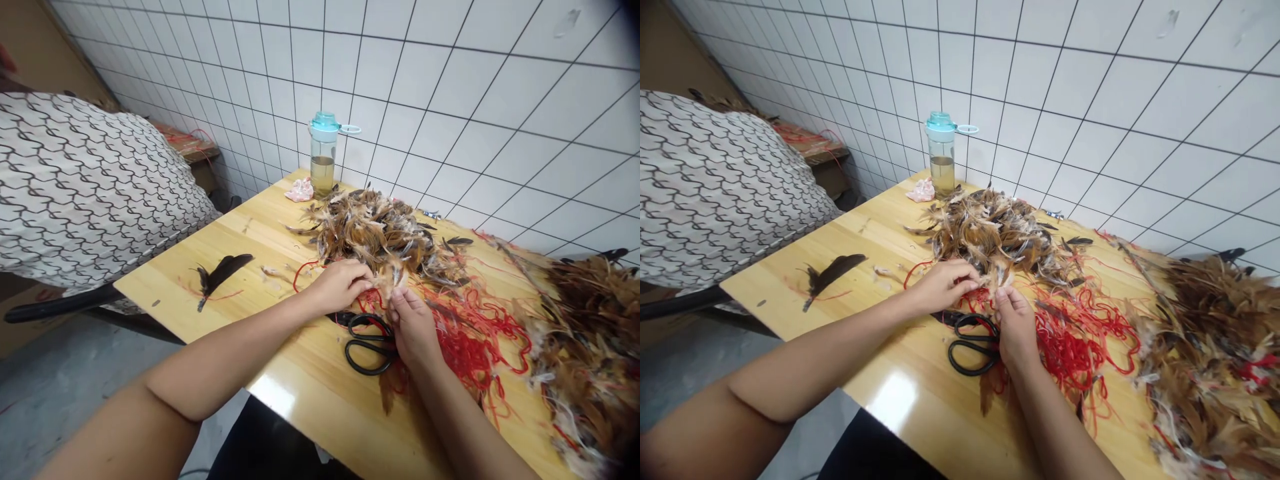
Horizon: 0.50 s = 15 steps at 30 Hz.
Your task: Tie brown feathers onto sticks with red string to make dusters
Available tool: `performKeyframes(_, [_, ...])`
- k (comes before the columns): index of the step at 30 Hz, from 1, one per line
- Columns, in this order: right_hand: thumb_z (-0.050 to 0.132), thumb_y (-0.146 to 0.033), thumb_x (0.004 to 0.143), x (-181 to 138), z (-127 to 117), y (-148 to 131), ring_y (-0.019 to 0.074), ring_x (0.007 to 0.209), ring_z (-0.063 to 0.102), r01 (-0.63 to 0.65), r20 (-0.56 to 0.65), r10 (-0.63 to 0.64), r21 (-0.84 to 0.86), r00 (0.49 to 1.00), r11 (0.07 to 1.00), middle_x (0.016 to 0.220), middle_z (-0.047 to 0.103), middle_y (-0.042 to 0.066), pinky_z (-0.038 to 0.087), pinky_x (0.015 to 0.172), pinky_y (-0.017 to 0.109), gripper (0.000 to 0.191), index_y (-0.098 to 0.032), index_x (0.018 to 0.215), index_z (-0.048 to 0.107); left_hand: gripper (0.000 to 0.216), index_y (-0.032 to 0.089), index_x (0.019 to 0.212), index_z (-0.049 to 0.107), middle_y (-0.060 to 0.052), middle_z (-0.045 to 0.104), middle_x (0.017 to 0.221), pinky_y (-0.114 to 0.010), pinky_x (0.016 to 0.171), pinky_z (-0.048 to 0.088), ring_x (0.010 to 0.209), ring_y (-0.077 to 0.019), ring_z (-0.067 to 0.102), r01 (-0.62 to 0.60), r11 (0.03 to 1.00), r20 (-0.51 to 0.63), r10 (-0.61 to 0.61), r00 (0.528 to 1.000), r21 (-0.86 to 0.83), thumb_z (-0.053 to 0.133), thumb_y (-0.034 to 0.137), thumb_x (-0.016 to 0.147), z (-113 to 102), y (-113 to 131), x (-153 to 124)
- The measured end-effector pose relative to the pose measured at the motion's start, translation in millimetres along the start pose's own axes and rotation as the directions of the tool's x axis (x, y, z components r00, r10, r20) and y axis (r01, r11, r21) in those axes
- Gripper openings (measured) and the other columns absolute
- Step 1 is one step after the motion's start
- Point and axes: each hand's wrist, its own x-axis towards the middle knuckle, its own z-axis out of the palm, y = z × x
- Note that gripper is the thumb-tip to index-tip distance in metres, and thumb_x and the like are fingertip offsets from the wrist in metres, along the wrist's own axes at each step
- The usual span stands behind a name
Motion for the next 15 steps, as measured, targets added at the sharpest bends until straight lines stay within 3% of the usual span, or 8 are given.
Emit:
performKeyframes(5, [0.075, -0.046, 0.063, 10.3, -7.6, -3.1, 0.0059, 0.046, 0.029, 0.089, -0.119, -0.092, -0.027, 0.989, 0.996, 0.051, 0.039, -0.008, 0.02, 0.044, 0.021, 0.035, -0.019, 0.068, 0.054, 0.016, 0.017, 0.082, 0.066, -0.002, 0.067, 0.084, -0.024, 0.074, 0.042, 0.079, -0.0124, 0.059, 0.037, 0.999, -0.005, -0.037, 0.999, 0.008, 0.051, 0.018, 0.087, -13.6, 4.5, 2.3])
performKeyframes(15, [0.076, -0.047, 0.061, 14.6, -11.1, -2.7, 0.0057, 0.047, 0.028, 0.097, -0.143, -0.1, -0.03, 0.985, 0.995, 0.053, 0.039, -0.008, 0.02, 0.043, 0.02, 0.036, -0.019, 0.069, 0.055, 0.017, 0.017, 0.082, 0.065, -0.003, 0.063, 0.085, -0.025, 0.075, 0.043, 0.081, -0.0135, 0.058, 0.024, 0.997, 0.073, -0.03, 0.997, 0.076, 0.048, 0.019, 0.087, -16.8, 4.0, 0.5])
